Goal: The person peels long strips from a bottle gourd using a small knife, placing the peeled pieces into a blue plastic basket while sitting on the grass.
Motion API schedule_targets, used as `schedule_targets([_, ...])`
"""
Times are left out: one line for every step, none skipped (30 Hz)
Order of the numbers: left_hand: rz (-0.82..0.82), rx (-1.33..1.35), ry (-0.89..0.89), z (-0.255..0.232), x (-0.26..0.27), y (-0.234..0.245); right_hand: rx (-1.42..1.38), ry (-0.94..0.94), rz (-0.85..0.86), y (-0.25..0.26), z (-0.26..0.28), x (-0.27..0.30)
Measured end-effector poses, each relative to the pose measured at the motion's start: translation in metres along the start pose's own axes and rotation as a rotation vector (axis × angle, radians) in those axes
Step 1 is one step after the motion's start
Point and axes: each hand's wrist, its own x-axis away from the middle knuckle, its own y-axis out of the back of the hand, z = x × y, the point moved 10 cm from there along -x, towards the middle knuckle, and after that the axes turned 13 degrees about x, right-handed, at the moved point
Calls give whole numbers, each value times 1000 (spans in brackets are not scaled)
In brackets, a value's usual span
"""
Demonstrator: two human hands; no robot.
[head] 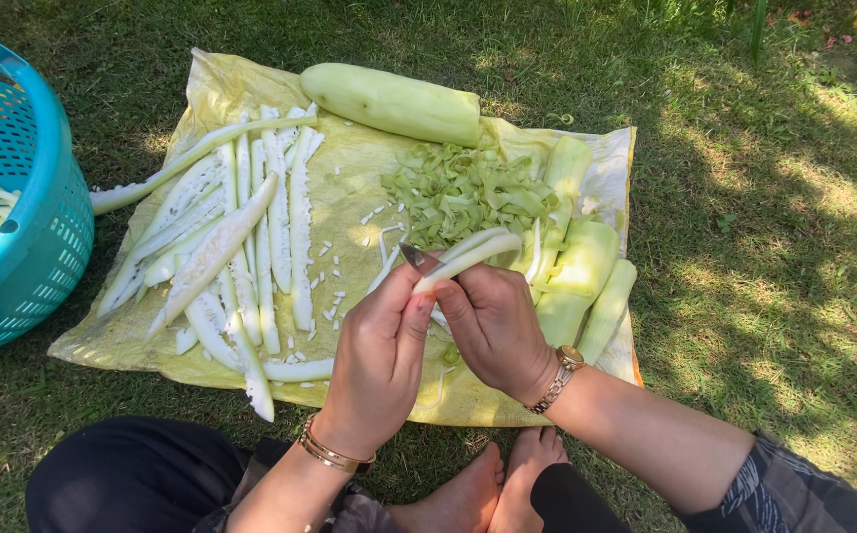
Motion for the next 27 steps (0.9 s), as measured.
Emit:
schedule_targets([1,0,1,1,0,-2,0,-2,0,-2,0,1])
schedule_targets([-4,25,-37,-2,-1,-3,21,-9,10,-5,0,1])
schedule_targets([-9,50,-75,-5,-1,-3,43,-17,19,-7,0,1])
schedule_targets([-8,49,-75,-4,-1,-2,42,-17,19,-7,1,0])
schedule_targets([1,72,-49,0,-1,-2,37,-41,48,-9,1,-1])
schedule_targets([11,96,-24,5,0,-2,32,-64,78,-11,3,-3])
schedule_targets([11,96,-24,9,0,-1,32,-64,78,-9,6,-6])
schedule_targets([17,138,-50,11,-1,1,-85,58,44,-3,22,-8])
schedule_targets([24,180,-76,13,-1,3,-202,182,12,4,36,-8])
schedule_targets([24,180,-77,18,-3,4,-201,183,12,4,37,-9])
schedule_targets([-21,278,48,36,-5,9,-94,68,96,-8,25,-11])
schedule_targets([-63,376,175,53,-5,14,13,-47,181,-20,9,-9])
schedule_targets([-62,377,175,55,-7,19,14,-47,180,-24,4,-7])
schedule_targets([-83,440,181,58,-9,27,-23,-101,201,-32,-7,-2])
schedule_targets([-103,503,187,60,-11,33,-62,-156,222,-40,-18,3])
schedule_targets([-105,503,184,60,-12,37,-61,-152,223,-45,-26,3])
schedule_targets([-138,504,179,60,-13,44,-150,-279,259,-53,-45,5])
schedule_targets([-172,504,174,60,-12,50,-240,-405,298,-62,-59,11])
schedule_targets([-176,503,172,60,-12,52,-240,-401,300,-63,-62,6])
schedule_targets([-175,544,165,59,-12,53,-490,-541,233,-62,-74,0])
schedule_targets([-174,584,158,59,-11,53,-740,-679,159,-63,-82,-6])
schedule_targets([-176,584,154,58,-9,53,-739,-675,161,-60,-78,-16])
schedule_targets([-161,498,147,55,-6,52,-809,-703,181,-61,-72,-24])
schedule_targets([-146,411,140,53,-2,51,-878,-730,202,-63,-65,-32])
schedule_targets([-149,410,136,54,0,52,-878,-726,205,-61,-59,-43])
schedule_targets([-138,320,119,53,3,53,-890,-645,239,-61,-45,-57])
schedule_targets([-126,230,103,52,5,55,-901,-563,272,-62,-30,-69])
